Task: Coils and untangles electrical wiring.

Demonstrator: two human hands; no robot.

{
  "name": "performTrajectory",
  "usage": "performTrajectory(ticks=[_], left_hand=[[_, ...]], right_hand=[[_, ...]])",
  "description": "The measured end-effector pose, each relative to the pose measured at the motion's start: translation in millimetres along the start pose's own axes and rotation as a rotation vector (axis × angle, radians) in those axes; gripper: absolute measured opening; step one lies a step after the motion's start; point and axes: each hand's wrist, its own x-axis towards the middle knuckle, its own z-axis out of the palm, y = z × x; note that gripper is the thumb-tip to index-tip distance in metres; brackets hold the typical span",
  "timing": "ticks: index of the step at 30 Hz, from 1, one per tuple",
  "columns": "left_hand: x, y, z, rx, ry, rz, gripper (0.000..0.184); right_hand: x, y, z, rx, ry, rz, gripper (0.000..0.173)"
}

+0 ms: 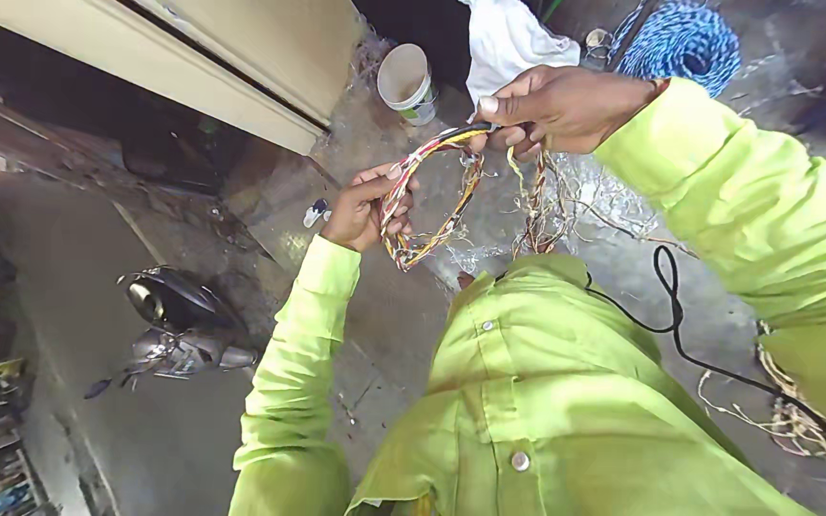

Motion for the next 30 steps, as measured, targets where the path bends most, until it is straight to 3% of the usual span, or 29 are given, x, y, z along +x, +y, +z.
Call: performTrajectory(ticks=[8,17,24,30], left_hand=[[12,5,-1,0.027,0.023,0.016,0.033],[34,11,-7,0.023,0.094,0.072,0.027],[40,29,-17,0.152,0.219,0.144,0.026],[42,46,-29,0.161,0.19,0.194,0.029]], right_hand=[[3,-5,-1,0.087,0.027,-0.045,0.037],[9,-23,22,0.068,-0.167,-0.044,0.035],[10,-37,27,-0.005,-0.214,-0.077,0.035],[15,-47,24,0.045,-0.213,-0.121,0.037]])
